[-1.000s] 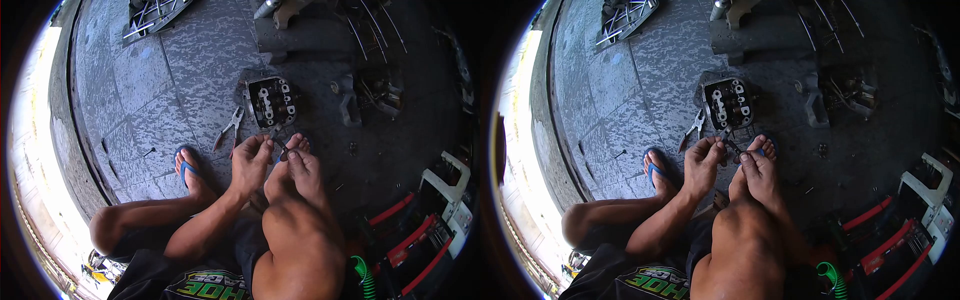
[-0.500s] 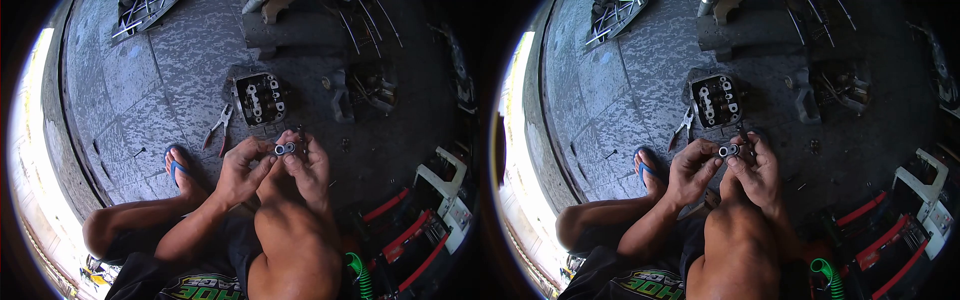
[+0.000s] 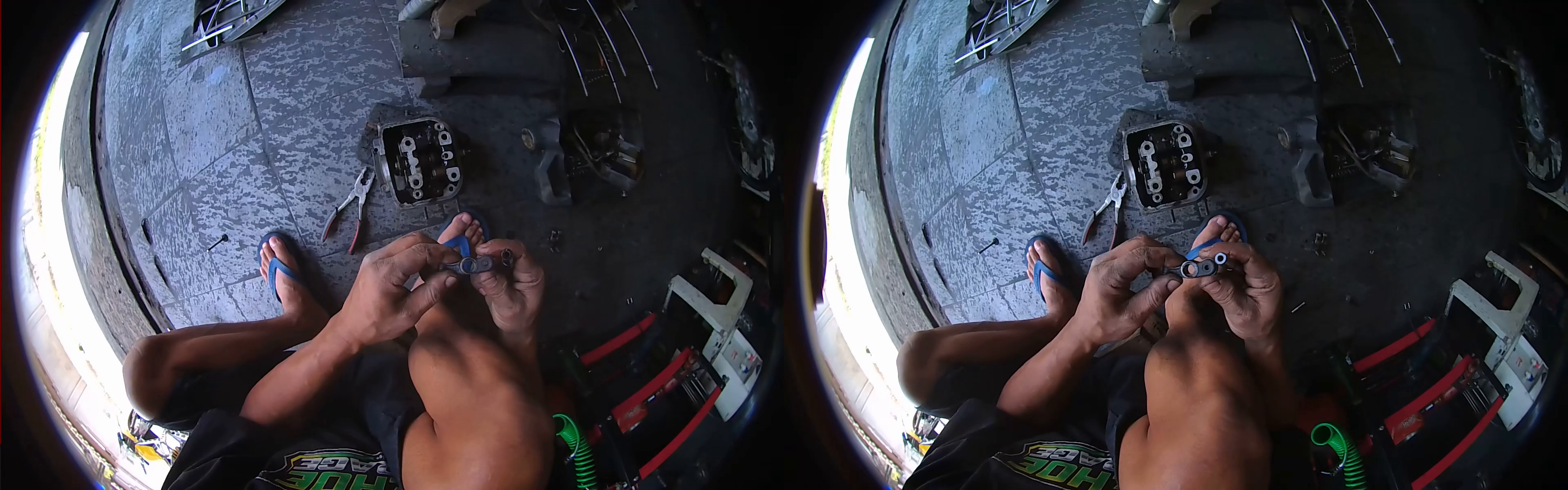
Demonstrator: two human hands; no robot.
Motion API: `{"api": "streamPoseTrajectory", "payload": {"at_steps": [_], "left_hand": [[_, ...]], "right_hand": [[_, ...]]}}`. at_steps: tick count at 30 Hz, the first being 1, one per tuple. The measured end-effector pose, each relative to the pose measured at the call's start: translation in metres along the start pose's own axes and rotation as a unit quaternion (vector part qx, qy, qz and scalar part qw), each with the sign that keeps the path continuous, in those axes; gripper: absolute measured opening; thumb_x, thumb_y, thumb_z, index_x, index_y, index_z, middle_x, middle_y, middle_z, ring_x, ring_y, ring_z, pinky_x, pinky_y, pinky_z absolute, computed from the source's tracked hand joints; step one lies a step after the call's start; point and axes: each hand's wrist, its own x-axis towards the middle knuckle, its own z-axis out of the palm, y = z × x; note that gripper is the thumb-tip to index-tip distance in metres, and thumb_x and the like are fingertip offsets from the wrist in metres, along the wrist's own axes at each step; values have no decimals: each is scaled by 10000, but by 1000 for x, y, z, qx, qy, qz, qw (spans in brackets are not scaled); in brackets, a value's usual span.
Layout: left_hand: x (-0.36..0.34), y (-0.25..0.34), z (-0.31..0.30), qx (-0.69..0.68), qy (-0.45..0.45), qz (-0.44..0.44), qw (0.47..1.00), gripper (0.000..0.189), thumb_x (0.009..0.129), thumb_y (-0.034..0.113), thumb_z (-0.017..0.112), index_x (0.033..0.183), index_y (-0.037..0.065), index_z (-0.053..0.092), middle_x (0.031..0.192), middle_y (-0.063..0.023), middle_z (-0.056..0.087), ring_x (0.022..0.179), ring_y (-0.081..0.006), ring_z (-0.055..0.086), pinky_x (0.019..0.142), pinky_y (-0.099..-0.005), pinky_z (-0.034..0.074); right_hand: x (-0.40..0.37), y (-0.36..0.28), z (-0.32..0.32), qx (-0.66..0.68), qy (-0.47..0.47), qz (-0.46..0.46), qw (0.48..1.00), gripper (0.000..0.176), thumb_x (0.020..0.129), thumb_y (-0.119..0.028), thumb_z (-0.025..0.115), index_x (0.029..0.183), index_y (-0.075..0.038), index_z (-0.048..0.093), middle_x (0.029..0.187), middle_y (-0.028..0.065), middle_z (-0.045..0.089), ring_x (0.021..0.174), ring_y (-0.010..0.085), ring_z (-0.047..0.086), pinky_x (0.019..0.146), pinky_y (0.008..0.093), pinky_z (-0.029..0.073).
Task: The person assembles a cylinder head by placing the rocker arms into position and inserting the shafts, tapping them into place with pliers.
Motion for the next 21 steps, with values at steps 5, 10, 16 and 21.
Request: {"api": "streamPoseTrajectory", "payload": {"at_steps": [5,10,16,21], "left_hand": [[-5,-8,3,-76,-10,-3,997,271,841,94,762,1084,3,684,997,-114,681,889,-202,650,798,-328,518],[-6,-10,7,-101,2,-22,995,277,862,91,750,1108,-15,680,982,-101,683,881,-164,643,758,-297,522],[-9,-13,16,-183,0,-183,966,293,922,168,717,1108,-56,678,914,-92,691,777,-155,650,716,-289,531],[-10,-15,24,-303,40,-244,920,293,960,196,677,1083,-70,689,842,-62,681,772,-113,616,722,-280,511]], "right_hand": [[-7,5,0,36,35,34,998,282,930,-177,704,1128,-6,600,834,38,600,619,80,476,540,228,376],[-6,9,3,63,59,23,996,268,942,-180,688,1129,-9,601,844,46,602,589,68,460,515,225,365],[6,1,7,40,94,166,981,157,952,-170,681,1055,-52,666,791,-74,568,563,-22,395,473,174,276],[10,5,9,45,127,223,966,148,959,-206,680,1005,-65,675,743,-97,539,541,-26,385,460,171,264]]}}
